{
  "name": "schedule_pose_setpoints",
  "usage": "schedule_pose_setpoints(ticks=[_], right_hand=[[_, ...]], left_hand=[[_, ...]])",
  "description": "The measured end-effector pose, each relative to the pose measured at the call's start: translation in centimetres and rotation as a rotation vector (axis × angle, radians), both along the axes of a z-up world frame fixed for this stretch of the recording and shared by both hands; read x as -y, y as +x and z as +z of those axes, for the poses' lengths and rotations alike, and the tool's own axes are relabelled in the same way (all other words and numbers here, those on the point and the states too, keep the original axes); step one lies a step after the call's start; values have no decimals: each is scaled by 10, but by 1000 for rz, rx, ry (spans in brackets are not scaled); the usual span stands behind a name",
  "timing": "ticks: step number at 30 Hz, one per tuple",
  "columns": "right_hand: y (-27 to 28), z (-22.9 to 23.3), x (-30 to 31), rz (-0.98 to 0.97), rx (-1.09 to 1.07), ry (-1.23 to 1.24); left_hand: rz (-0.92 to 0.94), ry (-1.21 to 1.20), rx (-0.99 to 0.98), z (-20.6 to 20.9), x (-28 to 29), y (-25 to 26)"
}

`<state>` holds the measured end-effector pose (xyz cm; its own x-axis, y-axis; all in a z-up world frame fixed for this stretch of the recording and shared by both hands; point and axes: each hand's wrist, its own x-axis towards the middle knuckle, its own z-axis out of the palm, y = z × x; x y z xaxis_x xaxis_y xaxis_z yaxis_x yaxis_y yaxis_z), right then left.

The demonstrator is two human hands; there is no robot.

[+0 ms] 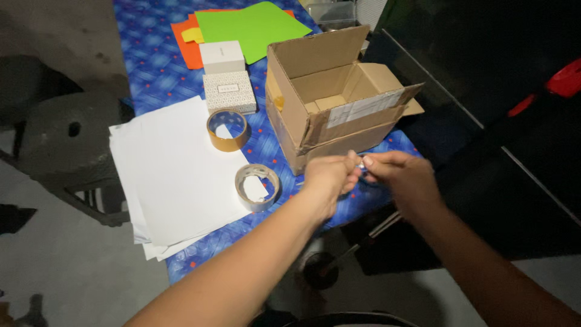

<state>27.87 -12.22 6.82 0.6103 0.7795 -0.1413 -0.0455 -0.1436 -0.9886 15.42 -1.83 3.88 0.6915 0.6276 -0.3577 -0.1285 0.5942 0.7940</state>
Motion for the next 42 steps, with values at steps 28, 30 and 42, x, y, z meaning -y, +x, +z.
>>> schedule_pose_setpoints(ticks=[28,30,42], right_hand=[[89,-6,-76,-252,152,132],[85,18,-85,-197,-62,96],[91,4,-116,-339,-418,30]], left_hand=[[418,2018,-541,72,-61,-46],[342,1954,-597,77,-64,-38],[96,1602,-710,75,-78,-4]])
